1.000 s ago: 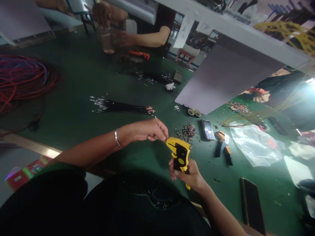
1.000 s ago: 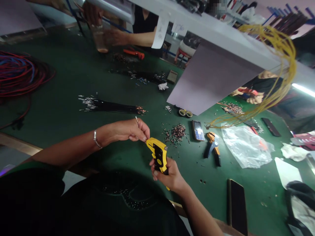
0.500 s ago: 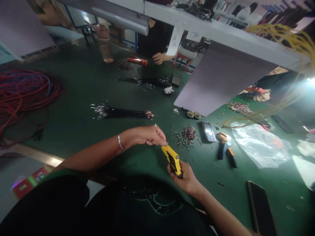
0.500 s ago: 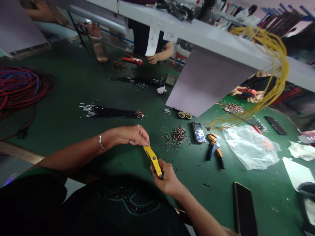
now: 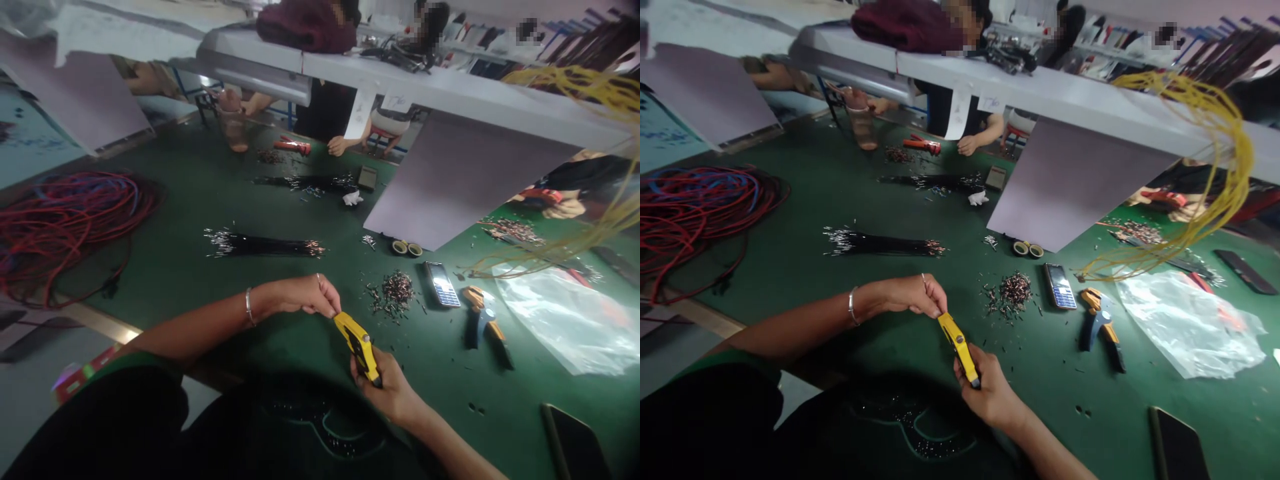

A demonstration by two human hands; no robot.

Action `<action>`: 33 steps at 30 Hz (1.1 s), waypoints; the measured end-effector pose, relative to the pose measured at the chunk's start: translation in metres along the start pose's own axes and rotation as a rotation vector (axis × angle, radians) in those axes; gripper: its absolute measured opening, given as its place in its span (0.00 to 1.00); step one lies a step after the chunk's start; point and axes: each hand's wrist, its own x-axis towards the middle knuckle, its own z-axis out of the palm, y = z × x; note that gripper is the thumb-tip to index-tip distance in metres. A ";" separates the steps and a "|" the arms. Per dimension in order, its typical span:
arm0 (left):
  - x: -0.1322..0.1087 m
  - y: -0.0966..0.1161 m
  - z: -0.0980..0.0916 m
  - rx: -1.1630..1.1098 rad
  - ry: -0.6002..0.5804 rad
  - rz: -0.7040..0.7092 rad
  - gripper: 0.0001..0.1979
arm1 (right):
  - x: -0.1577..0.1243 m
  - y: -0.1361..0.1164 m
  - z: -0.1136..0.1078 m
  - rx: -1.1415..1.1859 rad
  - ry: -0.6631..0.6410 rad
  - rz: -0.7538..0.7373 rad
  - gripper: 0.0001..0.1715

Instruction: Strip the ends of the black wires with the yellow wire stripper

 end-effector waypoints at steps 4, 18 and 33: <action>-0.009 -0.006 0.006 0.056 0.043 -0.006 0.06 | -0.007 -0.004 0.000 0.015 -0.043 0.055 0.07; -0.028 -0.023 0.023 0.177 0.077 0.102 0.05 | -0.023 -0.012 -0.002 0.255 -0.175 0.274 0.10; -0.030 0.001 0.011 -0.396 0.109 0.238 0.16 | -0.027 -0.006 -0.009 0.953 -0.154 0.148 0.14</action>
